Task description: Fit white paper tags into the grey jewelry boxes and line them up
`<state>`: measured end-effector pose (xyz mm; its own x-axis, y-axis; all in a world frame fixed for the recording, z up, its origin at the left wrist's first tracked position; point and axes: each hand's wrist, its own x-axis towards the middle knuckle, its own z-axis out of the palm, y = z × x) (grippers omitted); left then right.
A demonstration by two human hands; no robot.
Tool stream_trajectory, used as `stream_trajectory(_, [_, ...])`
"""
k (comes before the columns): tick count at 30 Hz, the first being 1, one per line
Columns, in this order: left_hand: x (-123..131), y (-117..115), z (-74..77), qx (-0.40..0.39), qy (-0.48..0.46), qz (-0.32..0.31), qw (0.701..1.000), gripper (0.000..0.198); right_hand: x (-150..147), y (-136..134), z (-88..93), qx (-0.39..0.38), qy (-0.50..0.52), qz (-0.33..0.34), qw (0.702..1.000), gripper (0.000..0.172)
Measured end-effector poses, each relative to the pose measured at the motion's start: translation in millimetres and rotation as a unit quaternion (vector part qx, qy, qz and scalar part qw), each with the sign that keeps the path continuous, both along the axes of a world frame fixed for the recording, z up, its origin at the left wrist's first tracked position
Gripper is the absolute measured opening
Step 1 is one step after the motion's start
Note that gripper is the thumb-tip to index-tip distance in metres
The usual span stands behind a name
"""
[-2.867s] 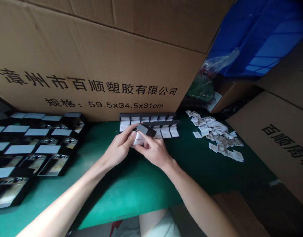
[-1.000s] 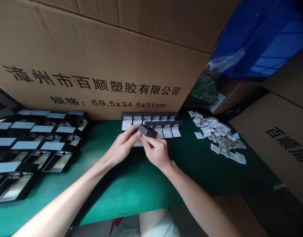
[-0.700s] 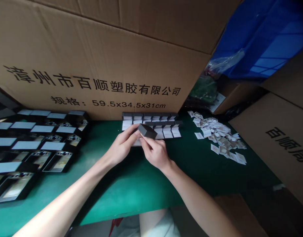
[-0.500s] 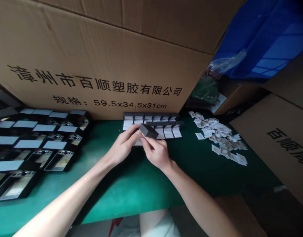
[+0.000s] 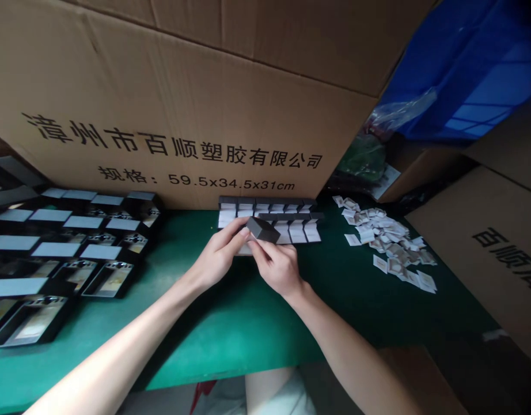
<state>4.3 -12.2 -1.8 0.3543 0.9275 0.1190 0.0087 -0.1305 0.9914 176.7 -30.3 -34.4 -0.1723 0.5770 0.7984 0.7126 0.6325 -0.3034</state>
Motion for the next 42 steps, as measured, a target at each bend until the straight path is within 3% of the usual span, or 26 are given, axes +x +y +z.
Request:
stream_trajectory(5, [0.3,-0.4,2.3,0.037,0.058,0.012,0.998,0.051,2.7,0.2,2.3,-0.004,-0.03,0.038,0.999,0.029])
stream_trajectory(10, [-0.1,0.0,5.6,0.074,0.107,0.005,0.991,0.051,4.4,0.2,2.6,-0.035,-0.039,0.036,0.998,0.029])
stream_trajectory(19, [0.7,-1.5,10.2,0.067,0.086,0.009,0.994,0.051,-2.1,-2.7,-0.2,-0.055,0.038,0.032,0.997,0.027])
stream_trajectory(30, [1.0,-1.4,9.1,0.064,0.077,0.014,0.995,0.05,-0.4,-0.8,0.5,-0.037,0.01,0.018,0.999,0.028])
stream_trajectory(42, [-1.4,0.9,3.8,0.071,0.097,0.019,0.993,0.048,0.7,-1.2,4.6,-0.09,-0.008,0.054,0.994,0.029])
